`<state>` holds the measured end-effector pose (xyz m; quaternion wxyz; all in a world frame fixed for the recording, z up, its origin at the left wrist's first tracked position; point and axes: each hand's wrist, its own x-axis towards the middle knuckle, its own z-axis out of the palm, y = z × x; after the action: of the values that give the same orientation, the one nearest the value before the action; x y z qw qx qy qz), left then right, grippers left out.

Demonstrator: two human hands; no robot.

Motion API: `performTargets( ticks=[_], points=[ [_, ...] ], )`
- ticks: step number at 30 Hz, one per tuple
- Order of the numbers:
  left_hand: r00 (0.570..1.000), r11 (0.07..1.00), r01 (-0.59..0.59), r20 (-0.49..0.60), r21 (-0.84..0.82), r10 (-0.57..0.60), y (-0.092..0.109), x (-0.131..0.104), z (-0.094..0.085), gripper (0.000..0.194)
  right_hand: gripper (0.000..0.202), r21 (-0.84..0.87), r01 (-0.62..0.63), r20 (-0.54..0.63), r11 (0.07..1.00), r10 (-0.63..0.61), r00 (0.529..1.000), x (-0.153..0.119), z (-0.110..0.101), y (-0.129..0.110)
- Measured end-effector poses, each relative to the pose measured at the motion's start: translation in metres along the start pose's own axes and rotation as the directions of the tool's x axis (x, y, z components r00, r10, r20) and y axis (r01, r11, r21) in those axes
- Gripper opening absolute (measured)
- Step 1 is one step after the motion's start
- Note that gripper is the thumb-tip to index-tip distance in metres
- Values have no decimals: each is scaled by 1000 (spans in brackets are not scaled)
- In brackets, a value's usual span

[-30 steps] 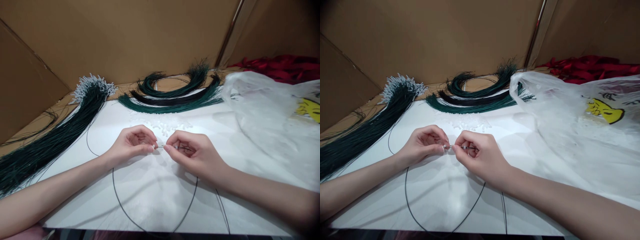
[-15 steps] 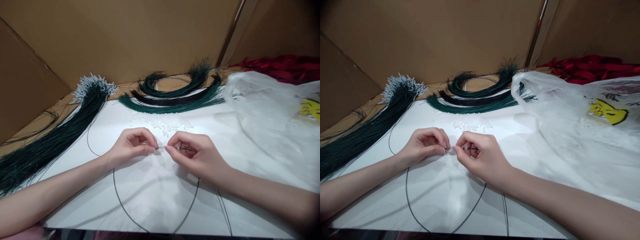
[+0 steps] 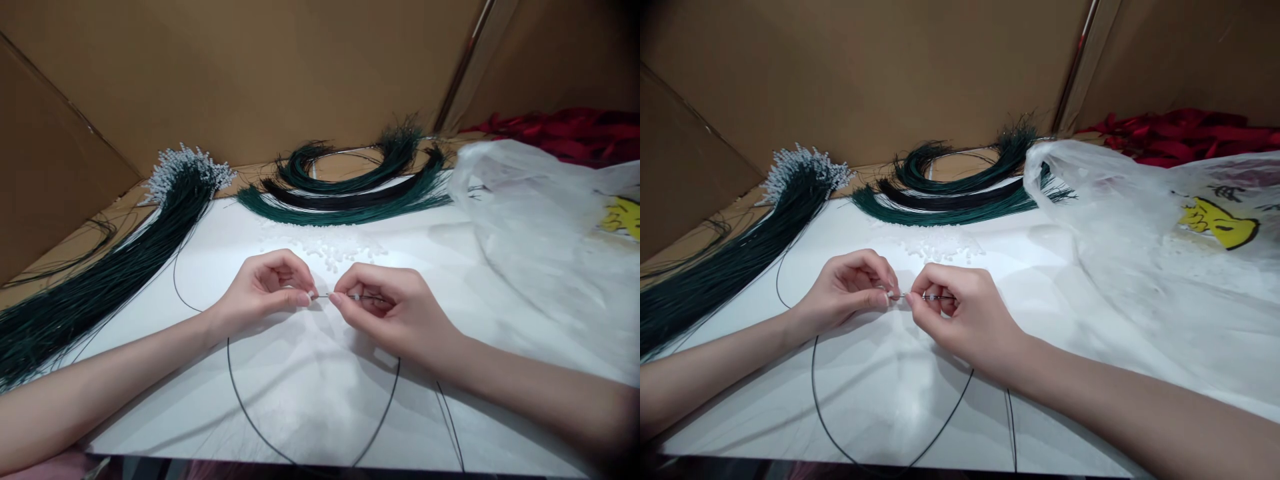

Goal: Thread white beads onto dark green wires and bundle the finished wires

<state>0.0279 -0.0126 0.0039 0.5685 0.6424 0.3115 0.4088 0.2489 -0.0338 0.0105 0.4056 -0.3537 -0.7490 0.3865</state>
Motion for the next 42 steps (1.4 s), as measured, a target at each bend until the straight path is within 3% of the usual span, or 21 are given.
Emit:
performTargets(
  ticks=[27, 42],
  points=[
    [1000, 994, -13, 18, 111, 11, 3, 0, 3, 14, 12, -52, 37, 42, 998, -34, 999, -1, 3, 4],
    [1000, 999, -1, 26, 44, 0, 2, 1, 3, 13, 13, -56, 37, 20, 998, -36, 999, -3, 1, 1]
  ],
)
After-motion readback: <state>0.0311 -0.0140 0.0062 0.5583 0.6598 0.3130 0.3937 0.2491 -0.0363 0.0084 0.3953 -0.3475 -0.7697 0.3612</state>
